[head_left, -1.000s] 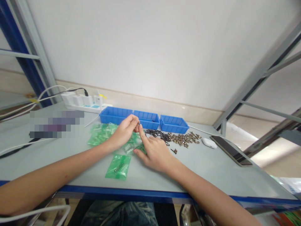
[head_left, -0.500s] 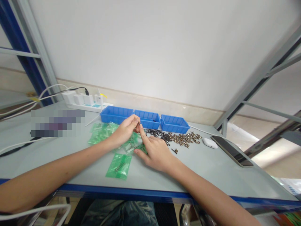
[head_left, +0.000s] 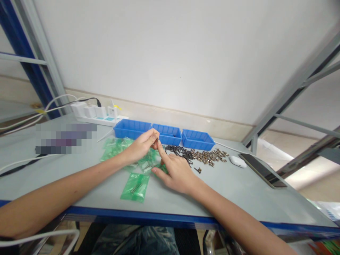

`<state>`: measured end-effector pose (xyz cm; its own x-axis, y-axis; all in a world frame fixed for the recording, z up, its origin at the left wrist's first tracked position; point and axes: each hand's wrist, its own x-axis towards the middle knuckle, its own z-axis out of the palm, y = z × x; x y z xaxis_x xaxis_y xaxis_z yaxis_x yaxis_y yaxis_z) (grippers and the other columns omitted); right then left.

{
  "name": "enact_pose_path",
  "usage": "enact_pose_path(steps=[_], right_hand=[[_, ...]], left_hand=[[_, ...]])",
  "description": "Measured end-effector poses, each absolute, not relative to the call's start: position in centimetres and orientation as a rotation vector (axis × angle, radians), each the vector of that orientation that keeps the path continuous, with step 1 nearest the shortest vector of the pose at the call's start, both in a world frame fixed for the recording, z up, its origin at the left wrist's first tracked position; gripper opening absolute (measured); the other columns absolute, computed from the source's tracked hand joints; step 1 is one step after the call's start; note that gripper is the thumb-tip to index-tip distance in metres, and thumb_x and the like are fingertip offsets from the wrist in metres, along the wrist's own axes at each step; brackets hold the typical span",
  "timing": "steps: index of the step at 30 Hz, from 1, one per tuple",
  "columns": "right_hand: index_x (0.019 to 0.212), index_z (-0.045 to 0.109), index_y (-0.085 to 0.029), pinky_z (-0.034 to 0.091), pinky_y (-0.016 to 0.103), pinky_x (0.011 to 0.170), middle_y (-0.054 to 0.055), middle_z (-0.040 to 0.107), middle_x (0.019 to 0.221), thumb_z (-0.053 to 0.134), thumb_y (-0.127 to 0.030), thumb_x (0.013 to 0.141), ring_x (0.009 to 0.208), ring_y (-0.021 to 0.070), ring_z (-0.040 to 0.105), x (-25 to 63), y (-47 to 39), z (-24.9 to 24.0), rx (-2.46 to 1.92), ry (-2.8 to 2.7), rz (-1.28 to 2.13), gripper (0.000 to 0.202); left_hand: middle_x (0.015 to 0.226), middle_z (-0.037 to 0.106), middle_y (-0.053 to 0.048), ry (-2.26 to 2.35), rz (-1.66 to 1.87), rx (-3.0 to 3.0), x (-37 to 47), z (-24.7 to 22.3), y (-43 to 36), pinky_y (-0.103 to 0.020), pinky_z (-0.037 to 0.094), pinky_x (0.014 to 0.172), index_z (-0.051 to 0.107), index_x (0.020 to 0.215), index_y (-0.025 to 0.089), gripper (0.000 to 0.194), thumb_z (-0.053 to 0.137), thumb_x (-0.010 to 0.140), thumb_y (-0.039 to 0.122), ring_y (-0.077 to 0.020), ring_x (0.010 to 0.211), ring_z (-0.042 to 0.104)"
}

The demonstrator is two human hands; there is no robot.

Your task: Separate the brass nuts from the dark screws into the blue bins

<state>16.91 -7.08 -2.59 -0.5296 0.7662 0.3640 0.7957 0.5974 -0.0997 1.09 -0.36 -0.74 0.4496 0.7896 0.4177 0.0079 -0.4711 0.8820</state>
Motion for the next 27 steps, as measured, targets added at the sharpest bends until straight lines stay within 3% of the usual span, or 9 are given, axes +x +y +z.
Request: enact_pose_path(steps=[7,15,27], right_hand=[[0.144,0.000,-0.017,0.041,0.032,0.065,0.009,0.065,0.090,0.040,-0.043,0.088,0.076,0.0213,0.058,16.9,-7.0,-2.5,-1.266,-2.452,-0.014,0.074],[0.144,0.006,-0.012,0.043,0.034,0.068,0.011,0.065,0.097,0.037,-0.045,0.088,0.082,0.0225,0.058,17.1,-6.5,-2.6,-1.332,-2.455,-0.104,0.072],[0.143,0.013,-0.011,0.040,0.035,0.071,0.014,0.064,0.100,0.034,-0.047,0.090,0.086,0.0244,0.057,17.1,-6.8,-2.7,-1.326,-2.512,-0.270,0.068]], left_hand=[[0.064,0.045,0.004,0.653,1.091,1.820,0.9,-0.6,-0.2,-0.022,0.037,0.057,0.044,0.078,0.017,0.031,0.041,0.085,0.047,-0.0095,0.059,0.043],[0.058,0.043,0.005,0.739,1.177,1.699,1.9,-1.5,-0.4,-0.021,0.038,0.056,0.042,0.077,0.018,0.027,0.039,0.087,0.043,-0.0094,0.055,0.043],[0.065,0.047,0.003,0.823,0.968,2.033,0.5,-1.9,1.1,-0.026,0.040,0.063,0.041,0.076,0.019,0.035,0.030,0.088,0.050,-0.0127,0.063,0.047]])
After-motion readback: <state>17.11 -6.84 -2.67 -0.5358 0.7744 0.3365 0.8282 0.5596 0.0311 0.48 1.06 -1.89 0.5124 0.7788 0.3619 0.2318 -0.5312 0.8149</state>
